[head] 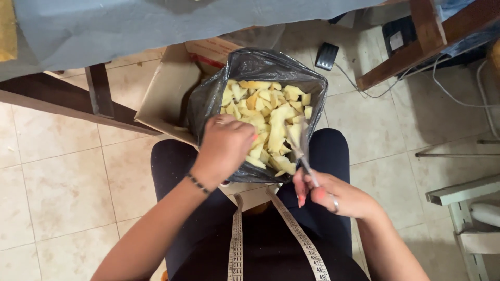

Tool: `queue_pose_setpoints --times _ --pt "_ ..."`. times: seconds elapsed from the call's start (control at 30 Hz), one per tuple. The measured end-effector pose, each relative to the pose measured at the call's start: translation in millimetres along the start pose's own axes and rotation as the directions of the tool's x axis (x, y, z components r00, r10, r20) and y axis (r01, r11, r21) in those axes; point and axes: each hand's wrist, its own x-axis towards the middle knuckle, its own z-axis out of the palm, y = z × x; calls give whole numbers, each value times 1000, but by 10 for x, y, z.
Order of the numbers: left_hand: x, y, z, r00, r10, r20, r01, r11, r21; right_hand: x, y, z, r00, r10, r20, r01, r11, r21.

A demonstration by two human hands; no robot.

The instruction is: Cutting a large piece of yellow foam into small chunks using scissors and collecting them in a plastic bag.

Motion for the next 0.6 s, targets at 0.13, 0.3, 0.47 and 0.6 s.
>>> queue_pose_setpoints --times 0.13,0.3,0.47,0.6 --pt "269 377 97 993 -31 111 34 999 -29 -78 -189 -81 989 75 -126 -88 991 -102" --pt "105 319 522 984 -99 150 88 993 77 -173 -211 -34 955 149 -258 -192 970 -151" --pt "78 86 65 996 26 -81 -14 989 145 -205 -229 2 968 216 -128 -242 937 -253" --pt "23 120 -332 972 164 -167 -123 964 234 8 -248 166 965 261 16 -247 930 -271"
